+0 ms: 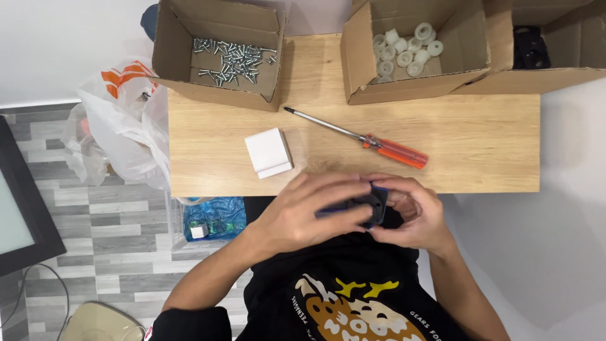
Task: Assembling an electrical socket into a plastic housing using a screwdriver.
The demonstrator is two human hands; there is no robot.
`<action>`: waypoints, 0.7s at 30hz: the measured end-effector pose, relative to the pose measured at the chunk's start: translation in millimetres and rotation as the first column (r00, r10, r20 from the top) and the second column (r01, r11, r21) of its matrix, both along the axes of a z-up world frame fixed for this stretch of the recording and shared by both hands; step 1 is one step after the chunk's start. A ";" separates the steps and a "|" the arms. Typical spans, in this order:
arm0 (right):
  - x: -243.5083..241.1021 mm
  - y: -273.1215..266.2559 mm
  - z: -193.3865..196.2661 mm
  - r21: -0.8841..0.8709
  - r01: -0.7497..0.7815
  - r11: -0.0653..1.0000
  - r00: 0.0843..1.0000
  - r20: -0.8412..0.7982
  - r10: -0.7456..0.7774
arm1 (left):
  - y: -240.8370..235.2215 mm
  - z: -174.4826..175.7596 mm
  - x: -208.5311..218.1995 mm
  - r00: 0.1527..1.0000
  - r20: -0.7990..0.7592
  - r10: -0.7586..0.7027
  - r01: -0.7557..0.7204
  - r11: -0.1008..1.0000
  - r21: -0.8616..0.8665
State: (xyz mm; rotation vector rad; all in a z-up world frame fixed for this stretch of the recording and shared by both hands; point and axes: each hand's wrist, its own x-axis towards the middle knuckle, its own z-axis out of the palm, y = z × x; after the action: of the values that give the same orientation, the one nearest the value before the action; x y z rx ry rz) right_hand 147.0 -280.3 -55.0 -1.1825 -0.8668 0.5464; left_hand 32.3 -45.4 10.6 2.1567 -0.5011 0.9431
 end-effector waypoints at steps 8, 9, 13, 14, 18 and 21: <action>2.3 -15.3 -15.1 0.112 0.060 0.992 0.996 -0.069 -0.052 | -32.1 15.9 13.7 0.996 0.046 -0.079 0.079 0.997 0.009; 4.7 -17.7 -16.7 0.130 0.070 0.989 0.994 -0.094 -0.058 | -35.0 21.7 18.3 0.996 0.041 -0.085 0.085 0.996 0.010; 3.2 -30.5 17.0 0.063 0.136 0.989 0.990 0.021 -0.138 | -32.2 45.8 35.6 0.962 -0.145 -0.231 0.250 0.960 0.129; 3.8 -33.9 22.5 0.034 0.161 0.986 0.985 0.053 -0.162 | -32.3 52.1 41.8 0.966 -0.118 -0.229 0.244 0.960 0.140; -10.1 -73.2 -24.9 -0.091 0.283 0.955 0.937 -0.187 -0.295 | -37.7 78.5 86.4 0.984 0.046 -0.174 0.164 0.973 0.165; -3.5 -64.3 13.6 0.044 0.242 0.969 0.970 -0.038 -0.240 | -56.6 74.4 147.5 0.972 0.203 -0.119 0.109 0.992 0.059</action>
State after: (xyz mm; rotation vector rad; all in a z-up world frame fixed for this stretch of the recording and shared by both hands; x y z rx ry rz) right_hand 143.5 -344.6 -41.5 -1.2113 -0.6924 0.3432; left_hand 179.7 -102.1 85.0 2.0581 -0.7476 1.1067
